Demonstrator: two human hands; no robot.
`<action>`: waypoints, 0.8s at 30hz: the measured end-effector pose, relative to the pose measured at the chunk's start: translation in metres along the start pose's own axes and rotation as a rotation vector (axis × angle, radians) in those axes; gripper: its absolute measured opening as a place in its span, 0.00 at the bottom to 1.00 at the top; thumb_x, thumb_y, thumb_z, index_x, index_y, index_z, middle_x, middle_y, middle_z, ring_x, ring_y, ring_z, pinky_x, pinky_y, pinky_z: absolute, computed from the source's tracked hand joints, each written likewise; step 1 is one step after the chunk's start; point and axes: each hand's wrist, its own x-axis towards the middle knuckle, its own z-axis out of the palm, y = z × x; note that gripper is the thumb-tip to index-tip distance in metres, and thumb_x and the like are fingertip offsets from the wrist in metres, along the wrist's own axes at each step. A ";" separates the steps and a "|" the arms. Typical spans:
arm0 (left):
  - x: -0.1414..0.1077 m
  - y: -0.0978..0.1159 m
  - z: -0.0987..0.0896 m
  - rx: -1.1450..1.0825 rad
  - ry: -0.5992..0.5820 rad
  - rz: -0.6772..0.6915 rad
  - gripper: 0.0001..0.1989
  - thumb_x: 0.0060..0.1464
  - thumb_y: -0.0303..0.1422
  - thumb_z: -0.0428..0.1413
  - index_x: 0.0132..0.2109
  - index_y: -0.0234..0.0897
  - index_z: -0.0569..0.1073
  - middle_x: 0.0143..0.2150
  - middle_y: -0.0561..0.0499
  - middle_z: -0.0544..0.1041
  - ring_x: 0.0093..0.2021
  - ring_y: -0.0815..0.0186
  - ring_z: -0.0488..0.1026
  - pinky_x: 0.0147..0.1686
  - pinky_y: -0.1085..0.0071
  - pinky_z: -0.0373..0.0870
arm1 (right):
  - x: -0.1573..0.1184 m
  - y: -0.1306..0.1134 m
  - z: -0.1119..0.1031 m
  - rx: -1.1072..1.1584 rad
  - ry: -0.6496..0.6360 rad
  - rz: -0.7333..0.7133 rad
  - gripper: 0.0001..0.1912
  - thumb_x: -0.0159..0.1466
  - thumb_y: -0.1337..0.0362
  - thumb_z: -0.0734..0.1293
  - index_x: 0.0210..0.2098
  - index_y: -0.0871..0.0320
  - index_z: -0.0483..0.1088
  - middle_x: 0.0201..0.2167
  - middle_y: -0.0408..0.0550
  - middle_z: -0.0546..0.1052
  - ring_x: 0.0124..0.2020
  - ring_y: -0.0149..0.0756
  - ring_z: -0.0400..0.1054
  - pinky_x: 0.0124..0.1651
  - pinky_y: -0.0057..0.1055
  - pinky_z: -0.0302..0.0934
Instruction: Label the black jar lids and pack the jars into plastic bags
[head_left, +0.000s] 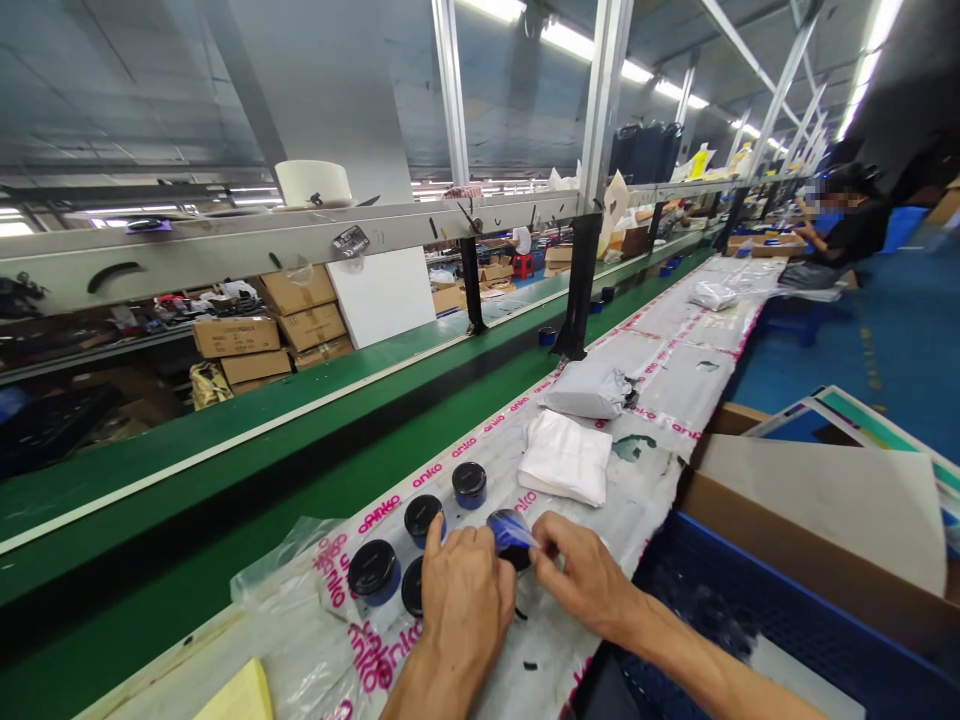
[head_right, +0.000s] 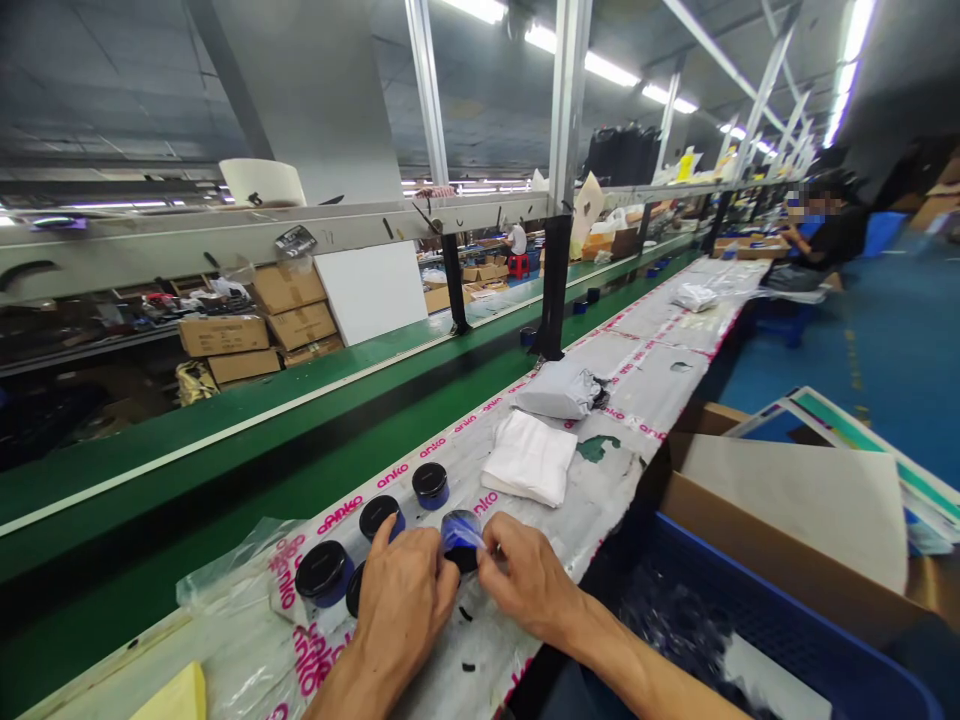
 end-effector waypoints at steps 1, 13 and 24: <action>0.005 -0.001 -0.006 -0.011 0.008 -0.021 0.08 0.56 0.27 0.50 0.32 0.38 0.73 0.30 0.48 0.79 0.35 0.59 0.77 0.61 0.50 0.60 | 0.009 -0.003 -0.004 0.005 0.006 0.102 0.06 0.64 0.68 0.60 0.30 0.54 0.63 0.24 0.41 0.71 0.26 0.33 0.65 0.29 0.29 0.57; 0.011 -0.015 -0.028 -0.113 -0.043 -0.052 0.17 0.63 0.28 0.44 0.27 0.40 0.70 0.28 0.50 0.78 0.33 0.60 0.76 0.50 0.57 0.64 | 0.014 -0.025 -0.025 -0.227 0.112 -0.159 0.10 0.69 0.64 0.62 0.49 0.56 0.67 0.46 0.54 0.78 0.45 0.44 0.74 0.44 0.37 0.66; -0.010 -0.070 -0.055 -0.098 0.155 -0.177 0.17 0.67 0.44 0.45 0.38 0.42 0.74 0.50 0.48 0.78 0.52 0.58 0.73 0.58 0.59 0.63 | 0.028 -0.034 -0.011 -0.330 -0.154 -0.148 0.05 0.62 0.68 0.70 0.31 0.54 0.70 0.43 0.51 0.76 0.44 0.46 0.71 0.45 0.40 0.66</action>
